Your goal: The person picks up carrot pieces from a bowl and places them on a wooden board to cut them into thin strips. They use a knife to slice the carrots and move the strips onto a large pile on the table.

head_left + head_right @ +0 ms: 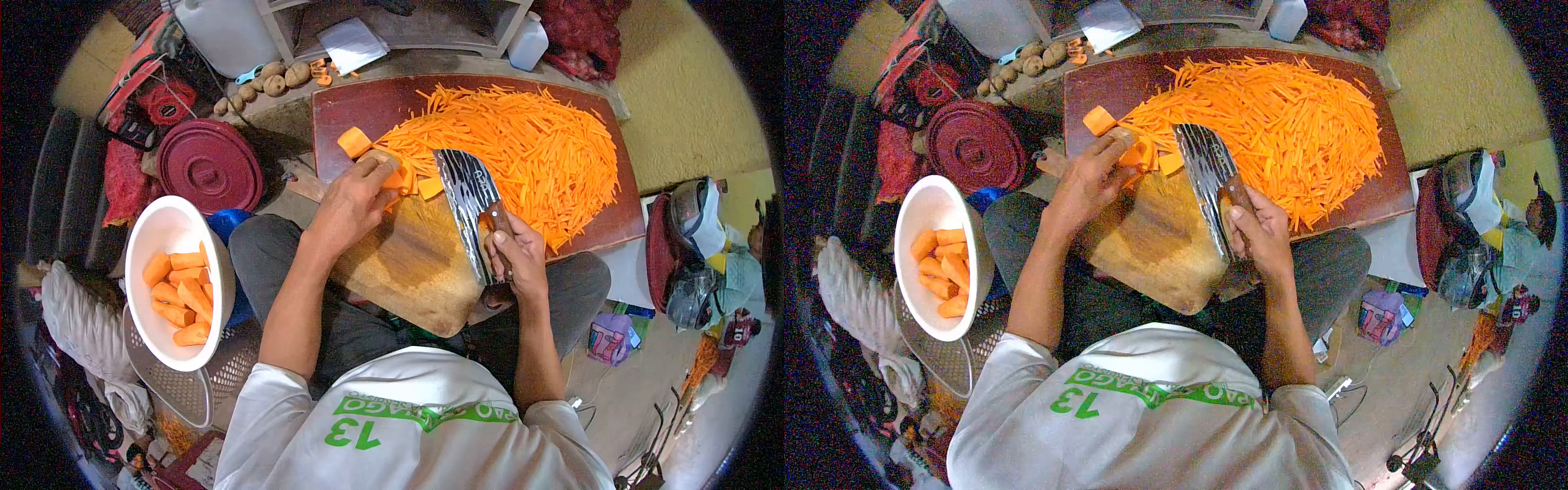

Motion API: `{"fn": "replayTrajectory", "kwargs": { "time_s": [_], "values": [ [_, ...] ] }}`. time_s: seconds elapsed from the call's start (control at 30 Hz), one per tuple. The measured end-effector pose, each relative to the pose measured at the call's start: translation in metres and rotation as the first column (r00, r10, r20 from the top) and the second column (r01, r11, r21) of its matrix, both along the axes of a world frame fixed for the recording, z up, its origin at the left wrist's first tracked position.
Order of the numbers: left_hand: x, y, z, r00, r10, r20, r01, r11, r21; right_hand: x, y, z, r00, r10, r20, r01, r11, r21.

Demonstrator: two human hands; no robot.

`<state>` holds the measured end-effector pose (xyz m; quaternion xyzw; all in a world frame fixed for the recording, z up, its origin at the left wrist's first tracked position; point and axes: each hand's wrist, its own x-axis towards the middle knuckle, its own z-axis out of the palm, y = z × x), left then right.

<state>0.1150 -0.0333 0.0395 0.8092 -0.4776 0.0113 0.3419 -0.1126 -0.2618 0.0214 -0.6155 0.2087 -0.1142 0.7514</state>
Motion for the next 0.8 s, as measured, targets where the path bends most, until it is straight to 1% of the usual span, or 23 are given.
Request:
{"fn": "replayTrajectory", "kwargs": {
  "time_s": [0.17, 0.37, 0.47, 0.57, 0.77, 0.8],
  "values": [
    [0.003, -0.002, -0.004, 1.000, -0.012, -0.028, 0.014, 0.997, 0.075, 0.000, 0.000, 0.000, 1.000, 0.002, -0.002, -0.002, 1.000, -0.010],
    [0.003, -0.002, -0.008, 1.000, -0.012, -0.008, 0.012, 1.000, 0.019, 0.000, 0.001, 0.002, 1.000, 0.005, -0.006, -0.005, 1.000, -0.024],
    [-0.001, 0.001, 0.003, 0.999, 0.009, -0.047, -0.006, 0.997, 0.071, 0.000, 0.001, 0.001, 1.000, 0.006, -0.004, -0.006, 1.000, -0.022],
    [0.000, 0.003, 0.000, 0.999, 0.029, -0.040, -0.022, 0.985, 0.174, 0.000, 0.001, 0.002, 1.000, 0.005, -0.011, -0.005, 1.000, -0.028],
    [0.000, 0.002, 0.001, 0.993, 0.049, -0.103, -0.030, 0.983, 0.179, 0.001, 0.000, 0.004, 1.000, 0.017, -0.023, -0.017, 1.000, -0.017],
    [0.000, 0.002, 0.001, 0.993, 0.047, -0.112, -0.030, 0.988, 0.153, 0.001, 0.000, 0.005, 0.999, 0.016, -0.028, -0.017, 1.000, -0.017]
  ]
}}
